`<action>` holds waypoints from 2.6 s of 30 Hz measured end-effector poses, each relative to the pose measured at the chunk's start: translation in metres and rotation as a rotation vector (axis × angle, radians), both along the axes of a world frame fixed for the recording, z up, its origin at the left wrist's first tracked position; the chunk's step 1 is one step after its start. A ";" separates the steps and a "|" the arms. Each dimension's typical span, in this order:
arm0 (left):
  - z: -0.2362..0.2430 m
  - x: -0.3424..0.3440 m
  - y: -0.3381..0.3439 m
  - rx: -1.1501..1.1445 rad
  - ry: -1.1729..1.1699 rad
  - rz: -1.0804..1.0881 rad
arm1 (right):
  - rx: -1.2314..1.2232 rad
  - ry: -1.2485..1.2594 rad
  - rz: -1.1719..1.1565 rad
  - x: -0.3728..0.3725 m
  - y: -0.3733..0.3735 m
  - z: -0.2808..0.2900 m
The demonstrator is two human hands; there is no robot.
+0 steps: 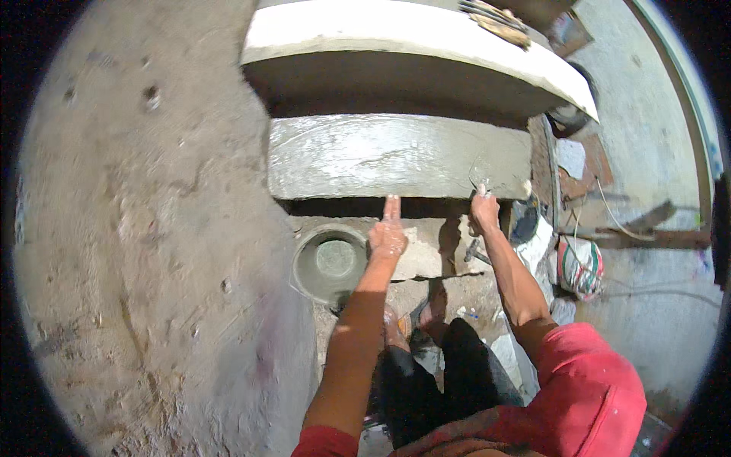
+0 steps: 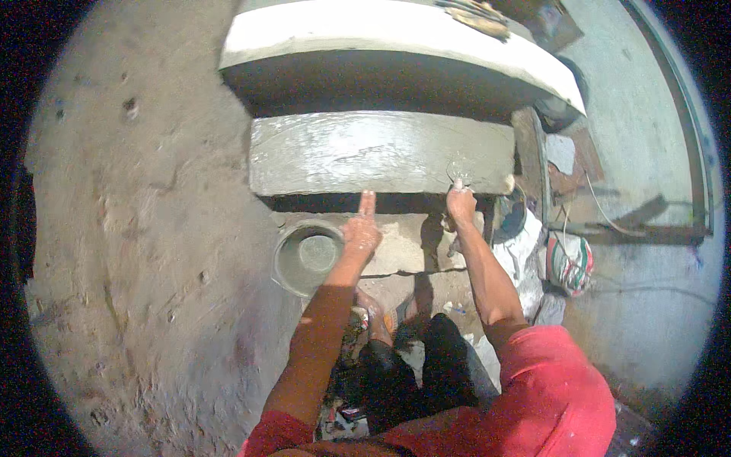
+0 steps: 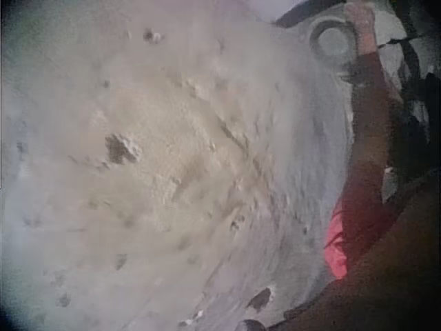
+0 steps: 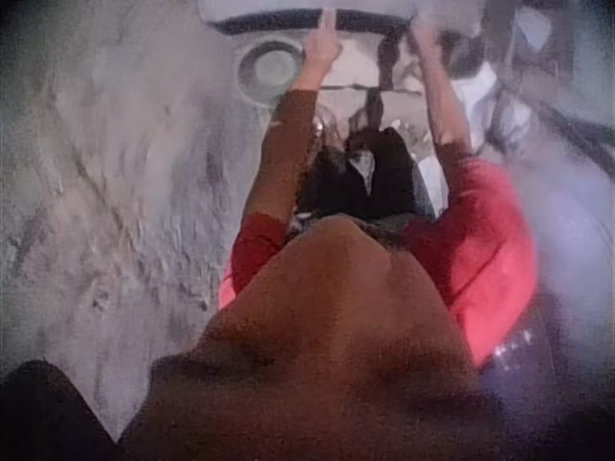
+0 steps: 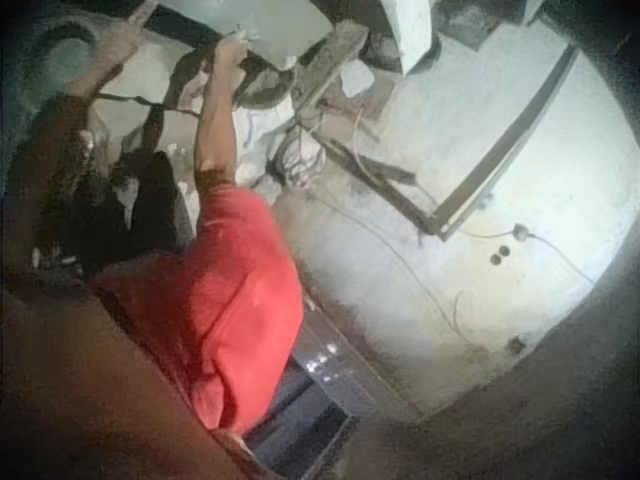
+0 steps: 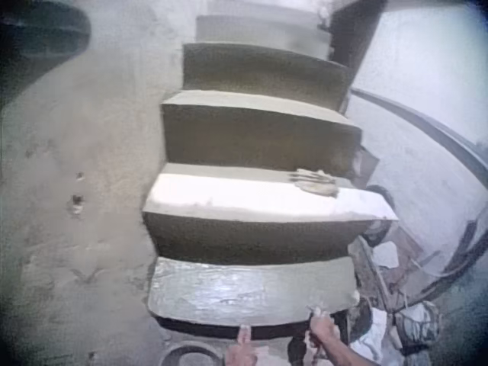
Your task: The person scoops wet cement from a bucket with a trowel and applies it to a concrete stair tread, smoothing the surface. They repeatedly transfer material from the bucket to the stair and use the trowel to level the cement.
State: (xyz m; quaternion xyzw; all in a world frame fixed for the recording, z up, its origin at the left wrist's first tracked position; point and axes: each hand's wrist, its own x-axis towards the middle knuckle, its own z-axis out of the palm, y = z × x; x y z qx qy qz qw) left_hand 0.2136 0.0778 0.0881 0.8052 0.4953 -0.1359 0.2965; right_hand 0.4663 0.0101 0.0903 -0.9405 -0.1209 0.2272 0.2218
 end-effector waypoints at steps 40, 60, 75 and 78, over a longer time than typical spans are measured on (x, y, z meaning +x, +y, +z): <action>0.004 0.034 0.012 0.005 0.339 -0.188 | -0.167 -0.258 0.803 0.004 -0.411 -0.118; 0.057 -0.305 -0.292 -0.810 0.271 0.629 | -0.614 0.392 -0.239 -0.107 -0.653 0.108; 0.073 -0.236 -0.214 -0.550 -0.688 1.418 | -0.201 0.396 -0.420 0.015 -0.450 0.181; 0.090 -0.212 -0.204 -0.486 -0.671 1.352 | -0.246 0.142 -0.128 0.059 -0.451 0.147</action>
